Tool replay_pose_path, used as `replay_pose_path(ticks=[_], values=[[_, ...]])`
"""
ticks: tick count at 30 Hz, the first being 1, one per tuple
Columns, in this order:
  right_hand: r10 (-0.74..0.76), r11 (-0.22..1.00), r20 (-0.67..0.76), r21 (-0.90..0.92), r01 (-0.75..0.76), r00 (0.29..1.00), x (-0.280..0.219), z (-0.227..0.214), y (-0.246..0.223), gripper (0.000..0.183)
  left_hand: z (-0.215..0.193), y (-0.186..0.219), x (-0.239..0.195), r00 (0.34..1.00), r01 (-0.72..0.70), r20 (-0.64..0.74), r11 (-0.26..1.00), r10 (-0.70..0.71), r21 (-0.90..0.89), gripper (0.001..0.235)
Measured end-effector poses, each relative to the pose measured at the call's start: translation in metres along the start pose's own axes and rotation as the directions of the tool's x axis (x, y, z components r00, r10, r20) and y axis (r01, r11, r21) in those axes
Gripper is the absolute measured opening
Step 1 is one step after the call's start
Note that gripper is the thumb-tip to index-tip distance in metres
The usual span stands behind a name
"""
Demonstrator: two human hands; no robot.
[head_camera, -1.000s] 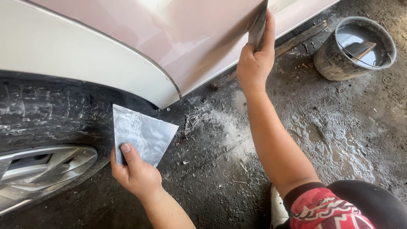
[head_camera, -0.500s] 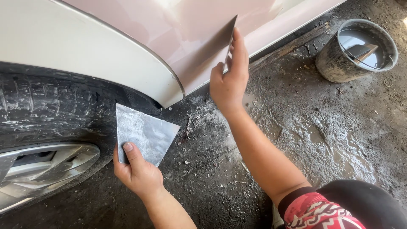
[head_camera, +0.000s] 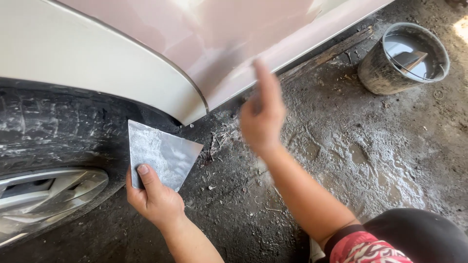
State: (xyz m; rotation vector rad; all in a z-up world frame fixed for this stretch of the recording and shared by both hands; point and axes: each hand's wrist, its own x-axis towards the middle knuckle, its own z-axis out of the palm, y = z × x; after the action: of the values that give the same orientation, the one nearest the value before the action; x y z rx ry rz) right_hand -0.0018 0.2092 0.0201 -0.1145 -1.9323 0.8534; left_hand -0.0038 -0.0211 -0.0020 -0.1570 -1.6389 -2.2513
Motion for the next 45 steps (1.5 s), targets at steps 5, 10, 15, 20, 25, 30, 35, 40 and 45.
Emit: replay_pose_path(ticks=[5,10,15,20,25,30,35,40,45], values=[[0.318,0.941,-0.1,0.15,-0.302,0.943,0.044,-0.057,0.14,0.069,0.004,-0.013,-0.008,1.0,-0.024,0.013,0.999,0.024,0.032,0.038],[0.469,0.74,-0.11,0.591,-0.321,0.877,0.065,-0.08,0.199,0.064,0.014,-0.011,-0.011,0.998,-0.021,0.054,0.998,0.017,0.063,0.037],[0.263,0.827,-0.09,0.533,-0.176,0.961,0.07,-0.074,0.201,0.076,0.019,-0.006,-0.012,0.999,-0.017,0.035,0.998,0.015,0.057,0.038],[0.243,0.896,-0.114,0.407,-0.178,0.963,0.063,-0.059,0.186,0.076,0.014,-0.006,-0.01,1.0,-0.016,0.027,0.998,0.014,0.053,0.038],[0.243,0.913,-0.104,0.359,-0.191,0.965,0.056,-0.044,0.151,0.073,0.012,-0.003,-0.01,0.999,-0.027,0.031,0.998,0.025,0.048,0.039],[0.197,0.952,-0.101,0.257,-0.166,0.975,0.048,-0.027,0.111,0.079,0.0,-0.009,-0.011,1.0,-0.02,0.02,0.998,0.019,0.066,0.037],[0.304,0.949,-0.076,0.108,-0.296,0.95,0.047,-0.014,0.061,0.077,0.0,0.002,-0.007,1.0,-0.018,0.022,0.999,0.017,0.039,0.038],[0.149,0.988,-0.086,0.041,-0.146,0.985,0.03,0.005,0.046,0.077,-0.004,0.002,-0.006,1.0,0.01,0.017,0.999,-0.011,0.039,0.039],[0.171,0.985,-0.06,-0.013,-0.172,0.983,0.021,0.018,0.011,0.077,-0.004,0.002,-0.005,1.0,0.01,0.007,1.0,-0.01,0.028,0.039]])
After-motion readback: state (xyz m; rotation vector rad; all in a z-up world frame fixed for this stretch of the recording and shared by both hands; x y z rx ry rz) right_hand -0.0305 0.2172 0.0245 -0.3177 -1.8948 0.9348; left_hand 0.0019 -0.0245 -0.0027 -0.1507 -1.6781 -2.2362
